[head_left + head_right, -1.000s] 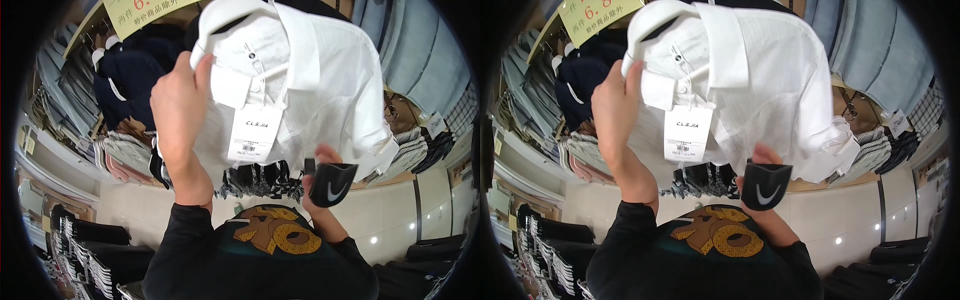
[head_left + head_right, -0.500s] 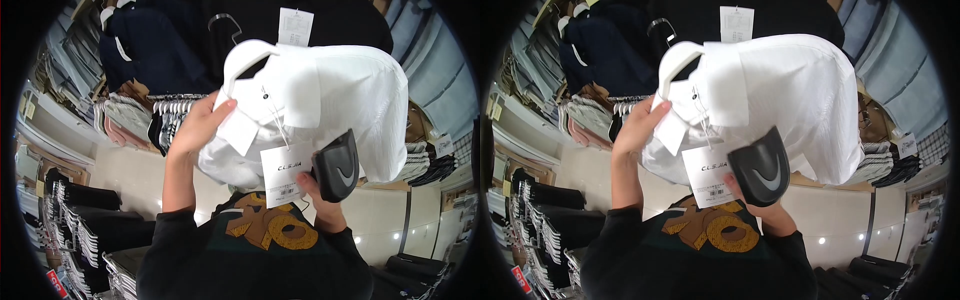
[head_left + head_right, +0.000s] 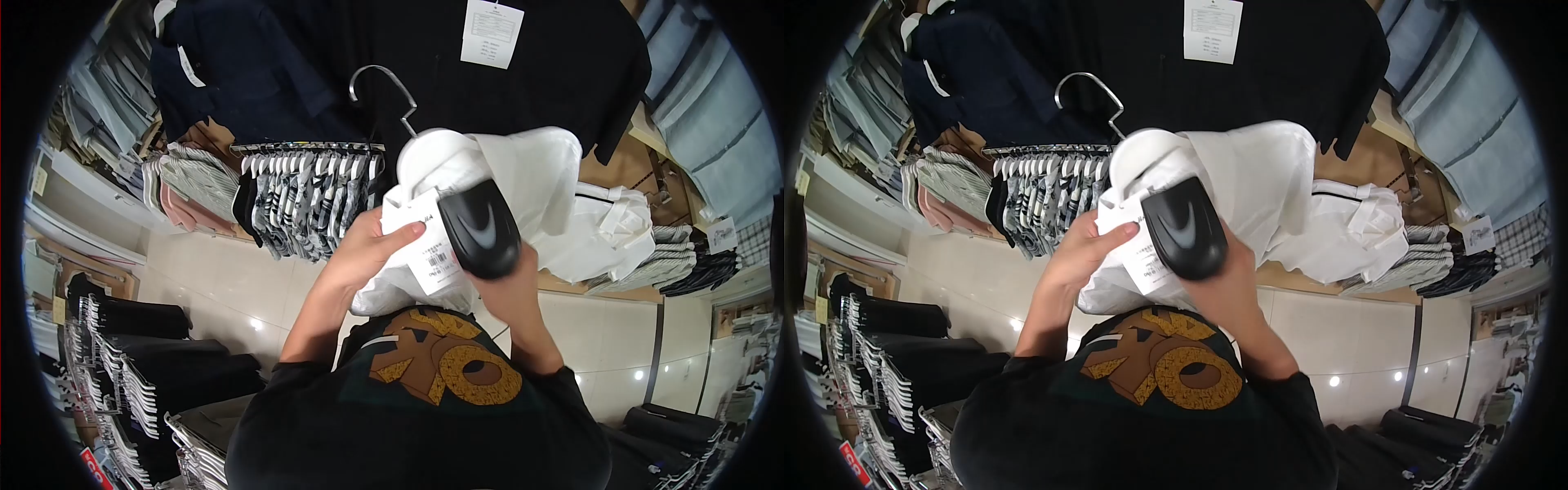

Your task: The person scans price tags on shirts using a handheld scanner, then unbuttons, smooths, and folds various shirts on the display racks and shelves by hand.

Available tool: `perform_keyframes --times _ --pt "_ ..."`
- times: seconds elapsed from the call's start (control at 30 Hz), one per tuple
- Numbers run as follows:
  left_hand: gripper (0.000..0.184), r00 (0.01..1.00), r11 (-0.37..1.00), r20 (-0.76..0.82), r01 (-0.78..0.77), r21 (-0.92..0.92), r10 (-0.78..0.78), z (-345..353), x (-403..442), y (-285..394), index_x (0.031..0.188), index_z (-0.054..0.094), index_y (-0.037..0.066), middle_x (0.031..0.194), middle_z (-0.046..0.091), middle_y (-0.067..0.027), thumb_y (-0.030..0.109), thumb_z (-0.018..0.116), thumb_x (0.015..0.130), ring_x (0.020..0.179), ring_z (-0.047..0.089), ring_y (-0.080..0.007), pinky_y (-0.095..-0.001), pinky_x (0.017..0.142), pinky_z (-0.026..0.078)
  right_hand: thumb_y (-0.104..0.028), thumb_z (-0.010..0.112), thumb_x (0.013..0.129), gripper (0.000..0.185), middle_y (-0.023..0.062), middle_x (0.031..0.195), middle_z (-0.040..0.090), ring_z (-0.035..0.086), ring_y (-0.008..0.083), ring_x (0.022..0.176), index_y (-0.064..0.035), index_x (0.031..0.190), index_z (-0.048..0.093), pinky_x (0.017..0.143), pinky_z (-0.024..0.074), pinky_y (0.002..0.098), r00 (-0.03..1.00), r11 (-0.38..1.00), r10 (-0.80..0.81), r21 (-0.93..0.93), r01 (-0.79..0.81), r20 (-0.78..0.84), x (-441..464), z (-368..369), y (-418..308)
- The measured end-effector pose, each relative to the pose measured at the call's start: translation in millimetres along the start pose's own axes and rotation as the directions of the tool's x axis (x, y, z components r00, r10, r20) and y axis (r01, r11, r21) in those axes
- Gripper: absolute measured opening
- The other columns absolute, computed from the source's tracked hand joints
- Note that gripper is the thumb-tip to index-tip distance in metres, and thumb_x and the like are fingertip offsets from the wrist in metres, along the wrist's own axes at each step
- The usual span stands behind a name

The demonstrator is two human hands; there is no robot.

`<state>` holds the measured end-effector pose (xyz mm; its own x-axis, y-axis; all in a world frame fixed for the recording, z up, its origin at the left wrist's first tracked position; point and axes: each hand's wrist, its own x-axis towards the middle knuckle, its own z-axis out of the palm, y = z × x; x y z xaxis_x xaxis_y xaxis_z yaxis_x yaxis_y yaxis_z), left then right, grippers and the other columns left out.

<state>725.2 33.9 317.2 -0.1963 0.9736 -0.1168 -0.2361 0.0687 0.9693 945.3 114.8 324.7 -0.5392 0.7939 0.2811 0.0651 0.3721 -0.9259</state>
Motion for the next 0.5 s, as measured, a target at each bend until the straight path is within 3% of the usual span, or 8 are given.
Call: perform_keyframes --times 0.07,0.1,0.17,0.37,0.5 --pt "0.035 0.995 0.998 -0.079 -0.057 0.035 0.060 -2 1 6 0.129 0.067 -0.007 0.118 0.075 -0.0107 0.016 0.073 0.102 0.106 0.070 -0.0143 -0.0298 0.094 0.055 -0.012 0.087 0.081 0.049 0.0148 0.106 0.079 0.076 0.0209 0.098 0.0035 0.124 0.068 0.085 0.0575 0.0352 1.000 1.000 -0.001 0.013 0.001 0.020 -26 -8 -1" --pt "0.035 0.994 0.998 -0.084 -0.063 0.031 0.065 -3 3 6 0.129 0.067 -0.007 0.118 0.075 -0.0107 0.016 0.073 0.102 0.106 0.070 -0.0143 -0.0298 0.094 0.055 -0.012 0.091 0.080 0.045 0.0141 0.106 0.078 0.073 0.0153 0.098 0.0057 0.116 0.070 0.085 0.0569 0.0319 0.989 0.989 0.116 0.075 -0.124 0.094 -31 -9 -10" --pt "0.034 0.978 0.982 -0.092 -0.184 0.035 0.186 -3 5 4 0.128 0.066 -0.007 0.118 0.075 -0.0101 0.015 0.072 0.102 0.105 0.068 -0.0124 -0.0291 0.093 0.055 -0.014 0.091 0.080 0.039 0.0134 0.097 0.079 0.073 0.0133 0.091 0.0052 0.110 0.073 0.080 0.0567 0.0312 0.971 0.993 0.120 -0.039 -0.114 0.207 -39 -9 -6" --pt "0.034 0.965 0.942 -0.117 -0.196 0.274 0.235 6 13 7 0.128 0.066 -0.008 0.115 0.076 -0.0099 0.013 0.071 0.102 0.103 0.067 -0.0104 -0.0282 0.091 0.054 -0.019 0.089 0.083 0.031 0.0081 0.080 0.076 0.069 0.0119 0.072 0.0032 0.100 0.075 0.070 0.0545 0.0316 0.972 0.994 0.107 -0.055 -0.098 0.209 -39 -3 12" --pt "0.033 0.959 0.934 -0.095 -0.233 0.271 0.266 9 13 10 0.128 0.066 -0.008 0.115 0.076 -0.0096 0.012 0.071 0.102 0.103 0.068 -0.0110 -0.0290 0.091 0.055 -0.018 0.089 0.084 0.029 0.0080 0.078 0.076 0.070 0.0115 0.072 0.0029 0.098 0.075 0.068 0.0542 0.0309 0.975 0.993 0.086 -0.099 -0.067 0.204 -38 -8 8"
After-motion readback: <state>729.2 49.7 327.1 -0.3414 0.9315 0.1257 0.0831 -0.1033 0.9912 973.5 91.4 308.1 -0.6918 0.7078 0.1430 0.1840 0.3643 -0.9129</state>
